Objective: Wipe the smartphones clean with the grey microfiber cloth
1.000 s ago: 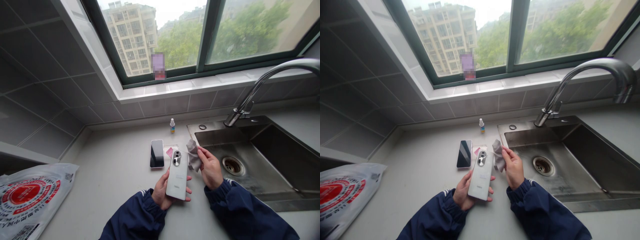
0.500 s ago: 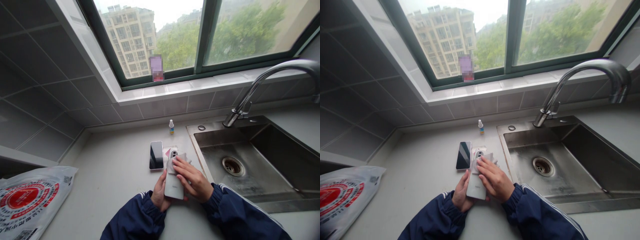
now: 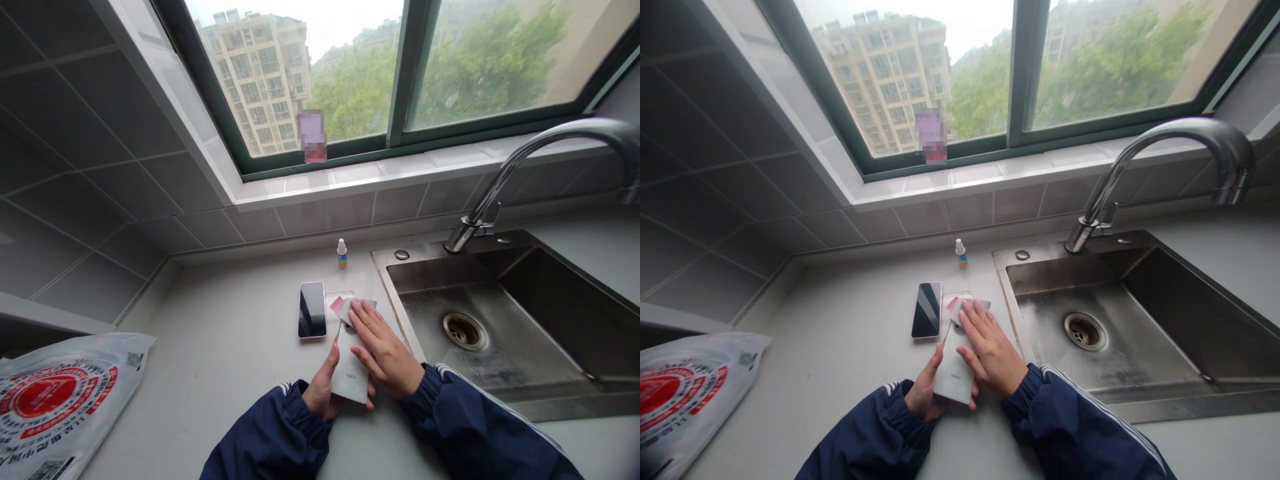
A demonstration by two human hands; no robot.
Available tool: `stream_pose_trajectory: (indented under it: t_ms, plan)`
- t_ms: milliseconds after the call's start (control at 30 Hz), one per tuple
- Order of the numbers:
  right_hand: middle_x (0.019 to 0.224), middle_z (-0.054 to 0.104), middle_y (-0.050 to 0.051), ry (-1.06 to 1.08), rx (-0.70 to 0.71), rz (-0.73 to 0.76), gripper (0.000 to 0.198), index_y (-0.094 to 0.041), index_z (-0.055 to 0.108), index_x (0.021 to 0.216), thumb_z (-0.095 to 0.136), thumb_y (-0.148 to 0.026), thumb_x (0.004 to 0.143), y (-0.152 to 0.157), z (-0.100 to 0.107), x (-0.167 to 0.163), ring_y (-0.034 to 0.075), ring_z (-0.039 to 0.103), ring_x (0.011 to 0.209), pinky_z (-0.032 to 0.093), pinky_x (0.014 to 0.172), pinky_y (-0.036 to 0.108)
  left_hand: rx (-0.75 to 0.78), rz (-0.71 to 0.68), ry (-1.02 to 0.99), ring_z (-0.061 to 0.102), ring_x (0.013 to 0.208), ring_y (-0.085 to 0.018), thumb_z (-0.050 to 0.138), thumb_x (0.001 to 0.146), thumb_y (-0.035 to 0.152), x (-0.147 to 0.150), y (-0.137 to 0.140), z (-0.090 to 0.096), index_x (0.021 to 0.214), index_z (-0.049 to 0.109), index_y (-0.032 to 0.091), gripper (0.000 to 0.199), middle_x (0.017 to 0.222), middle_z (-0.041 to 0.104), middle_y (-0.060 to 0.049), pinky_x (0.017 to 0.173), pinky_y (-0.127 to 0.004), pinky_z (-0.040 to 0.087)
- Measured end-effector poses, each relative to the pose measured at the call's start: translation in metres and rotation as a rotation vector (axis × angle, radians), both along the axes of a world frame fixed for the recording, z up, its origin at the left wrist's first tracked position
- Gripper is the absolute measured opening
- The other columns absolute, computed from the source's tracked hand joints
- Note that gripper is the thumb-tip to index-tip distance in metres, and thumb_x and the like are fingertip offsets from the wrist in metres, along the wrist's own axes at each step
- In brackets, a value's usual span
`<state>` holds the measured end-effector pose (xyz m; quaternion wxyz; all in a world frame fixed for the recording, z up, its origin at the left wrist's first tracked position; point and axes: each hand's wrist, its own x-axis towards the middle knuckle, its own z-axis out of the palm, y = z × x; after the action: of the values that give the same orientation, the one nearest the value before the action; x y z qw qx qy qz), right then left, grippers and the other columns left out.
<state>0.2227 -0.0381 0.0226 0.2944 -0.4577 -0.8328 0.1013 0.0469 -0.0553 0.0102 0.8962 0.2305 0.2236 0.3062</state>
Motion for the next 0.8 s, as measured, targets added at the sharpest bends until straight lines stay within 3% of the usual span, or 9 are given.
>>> stream_pose_trajectory:
  t_ms: [67,133,200,267,367,500,667,800]
  plan:
    - [0.161,0.018,0.012,-0.008,0.001,0.004,0.067,-0.017,0.015,0.157,0.045,-0.032,0.099,-0.002,-0.001,-0.002,0.033,0.015,0.148,0.03,0.115,0.057,-0.009,-0.01,0.027,0.068,0.071,-0.024,0.026,0.089,0.073,0.0,-0.001,0.0,0.115,0.068,0.008,0.081,0.078,0.071,-0.015,0.061,-0.034,0.055]
    - [0.161,0.018,0.013,-0.015,-0.007,0.026,0.069,-0.016,0.015,0.157,0.047,-0.034,0.098,-0.004,0.0,-0.006,0.034,0.014,0.149,0.027,0.116,0.057,-0.026,-0.007,0.023,0.069,0.07,-0.024,0.024,0.089,0.072,0.0,-0.001,0.002,0.13,0.06,0.011,0.082,0.088,0.072,-0.016,0.06,-0.034,0.054]
    - [0.16,0.019,0.013,-0.028,-0.022,0.078,0.07,-0.016,0.016,0.157,0.048,-0.035,0.098,-0.007,0.001,-0.01,0.033,0.014,0.149,0.026,0.117,0.055,-0.041,0.042,-0.004,0.07,0.077,-0.025,0.025,0.091,0.07,0.0,0.0,0.005,0.146,0.042,0.021,0.076,0.112,0.07,-0.016,0.063,-0.036,0.054]
    - [0.16,0.022,0.012,-0.041,-0.032,0.149,0.069,-0.016,0.019,0.156,0.049,-0.035,0.098,-0.01,0.004,-0.013,0.032,0.015,0.148,0.026,0.118,0.054,-0.056,0.124,-0.053,0.068,0.098,-0.029,0.028,0.093,0.066,0.001,0.001,0.008,0.152,0.028,0.027,0.072,0.136,0.058,-0.015,0.078,-0.039,0.054]
    - [0.159,0.025,0.011,-0.047,-0.036,0.237,0.068,-0.016,0.022,0.156,0.051,-0.036,0.097,-0.012,0.008,-0.015,0.031,0.017,0.148,0.026,0.118,0.052,-0.094,0.226,-0.131,0.051,0.129,-0.029,0.029,0.095,0.062,0.002,0.002,0.011,0.152,0.029,0.02,0.071,0.145,0.051,-0.015,0.106,-0.041,0.04]
    - [0.159,0.024,0.01,-0.067,-0.05,0.291,0.069,-0.017,0.022,0.156,0.052,-0.037,0.097,-0.014,0.011,-0.015,0.031,0.015,0.149,0.022,0.12,0.051,-0.112,0.252,-0.198,0.044,0.136,-0.027,0.026,0.096,0.061,0.002,0.003,0.014,0.148,0.038,0.014,0.071,0.14,0.055,-0.016,0.114,-0.04,0.031]
    - [0.159,0.025,0.01,-0.09,-0.051,0.314,0.066,-0.016,0.024,0.155,0.05,-0.036,0.098,-0.01,0.011,-0.013,0.031,0.016,0.149,0.023,0.119,0.051,-0.141,0.249,-0.142,0.058,0.122,-0.028,0.026,0.095,0.063,0.0,0.004,0.015,0.146,0.041,0.013,0.072,0.13,0.062,-0.017,0.104,-0.04,0.043]
    - [0.16,0.022,0.009,-0.078,-0.032,0.206,0.065,-0.018,0.02,0.156,0.046,-0.034,0.099,-0.004,0.008,-0.009,0.031,0.016,0.149,0.024,0.119,0.051,-0.063,0.143,-0.022,0.072,0.079,-0.025,0.023,0.093,0.068,-0.004,0.004,0.01,0.14,0.05,0.018,0.074,0.102,0.073,-0.015,0.068,-0.036,0.057]
